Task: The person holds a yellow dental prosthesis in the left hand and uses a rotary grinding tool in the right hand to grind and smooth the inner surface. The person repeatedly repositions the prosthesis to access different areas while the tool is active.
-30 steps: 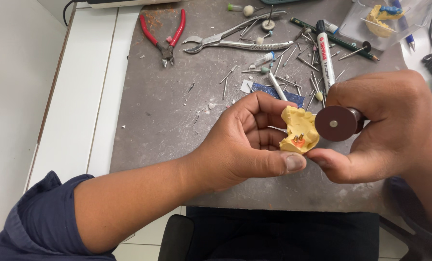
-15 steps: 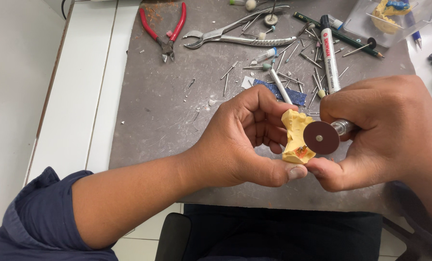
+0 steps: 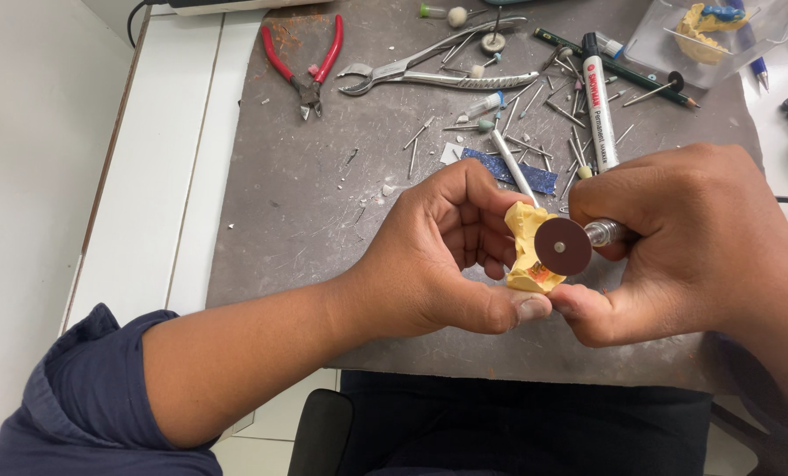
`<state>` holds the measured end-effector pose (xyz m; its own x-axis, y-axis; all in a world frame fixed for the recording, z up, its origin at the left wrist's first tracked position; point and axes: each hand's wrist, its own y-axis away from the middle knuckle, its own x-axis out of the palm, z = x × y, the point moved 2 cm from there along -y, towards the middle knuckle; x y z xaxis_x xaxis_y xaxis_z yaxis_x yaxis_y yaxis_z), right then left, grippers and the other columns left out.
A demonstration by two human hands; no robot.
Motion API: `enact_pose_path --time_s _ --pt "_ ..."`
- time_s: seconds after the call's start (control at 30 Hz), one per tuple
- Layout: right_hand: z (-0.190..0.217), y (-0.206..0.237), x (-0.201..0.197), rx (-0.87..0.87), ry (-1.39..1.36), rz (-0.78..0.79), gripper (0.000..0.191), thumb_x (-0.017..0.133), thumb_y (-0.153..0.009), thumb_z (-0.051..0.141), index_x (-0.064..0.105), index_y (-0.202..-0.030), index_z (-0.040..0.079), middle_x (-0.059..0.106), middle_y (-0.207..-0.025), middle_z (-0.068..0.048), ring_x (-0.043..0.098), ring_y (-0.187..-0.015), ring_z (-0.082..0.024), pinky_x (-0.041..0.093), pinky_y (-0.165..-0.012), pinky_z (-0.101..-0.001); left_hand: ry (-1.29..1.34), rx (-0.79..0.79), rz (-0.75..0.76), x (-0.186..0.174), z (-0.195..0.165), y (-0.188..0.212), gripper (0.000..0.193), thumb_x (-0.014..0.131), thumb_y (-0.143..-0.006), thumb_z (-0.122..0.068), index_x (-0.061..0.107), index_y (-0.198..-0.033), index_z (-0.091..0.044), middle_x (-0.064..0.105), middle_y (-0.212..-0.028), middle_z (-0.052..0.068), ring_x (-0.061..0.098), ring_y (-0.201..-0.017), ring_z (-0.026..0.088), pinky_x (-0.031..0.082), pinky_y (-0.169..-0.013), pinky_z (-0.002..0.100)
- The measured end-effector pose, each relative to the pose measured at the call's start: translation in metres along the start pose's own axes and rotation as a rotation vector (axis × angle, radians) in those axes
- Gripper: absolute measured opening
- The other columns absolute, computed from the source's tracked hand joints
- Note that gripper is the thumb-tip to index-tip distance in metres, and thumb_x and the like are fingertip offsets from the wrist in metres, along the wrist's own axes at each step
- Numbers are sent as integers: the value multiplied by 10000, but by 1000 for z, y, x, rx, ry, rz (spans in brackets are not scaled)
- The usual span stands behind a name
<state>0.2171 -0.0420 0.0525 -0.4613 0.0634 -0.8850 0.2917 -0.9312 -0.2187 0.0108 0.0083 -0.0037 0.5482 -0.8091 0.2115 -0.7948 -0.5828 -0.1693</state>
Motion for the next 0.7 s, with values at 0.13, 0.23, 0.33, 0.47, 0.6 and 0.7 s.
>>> enact_pose_path --time_s 0.13,0.23,0.33,0.47,0.6,0.7 --pt "0 -2 1 19 43 19 620 863 -491 640 692 -617 58 554 -401 -54 563 -355 -225 420 -378 -365 10 0 0 -1 0 0 519 905 -780 -118 515 -1119 -75 687 -1080 89 701 -984 117 637 -992 309" --pt "1 -2 0 12 35 18 598 844 -491 623 691 -620 59 553 -403 -52 561 -354 -224 418 -378 -364 8 1 1 0 0 0 519 906 -777 -118 516 -1116 -76 690 -1080 89 702 -982 115 637 -987 306" --pt "1 -2 0 0 14 11 568 809 -493 605 702 -636 66 561 -415 -39 569 -361 -208 421 -376 -352 5 3 5 -1 0 0 519 905 -775 -118 515 -1115 -79 692 -1081 87 702 -980 114 636 -971 299" --pt "0 -2 1 9 19 21 578 805 -492 614 726 -668 69 566 -412 -35 580 -362 -198 427 -373 -349 -3 5 4 -1 -1 0 519 906 -772 -115 517 -1114 -80 697 -1074 89 701 -967 113 635 -950 293" --pt "-2 -1 2 3 40 21 588 796 -497 620 750 -703 71 566 -408 -32 586 -367 -193 432 -377 -346 11 12 11 0 -1 0 513 903 -780 -108 522 -1120 -75 700 -1064 94 704 -966 113 634 -958 289" --pt "-3 0 3 -21 29 4 600 787 -499 625 742 -702 62 562 -422 -33 583 -377 -194 428 -381 -345 -4 -5 3 0 -1 0 544 902 -766 -116 526 -1158 -90 699 -1066 85 707 -958 108 637 -936 276"
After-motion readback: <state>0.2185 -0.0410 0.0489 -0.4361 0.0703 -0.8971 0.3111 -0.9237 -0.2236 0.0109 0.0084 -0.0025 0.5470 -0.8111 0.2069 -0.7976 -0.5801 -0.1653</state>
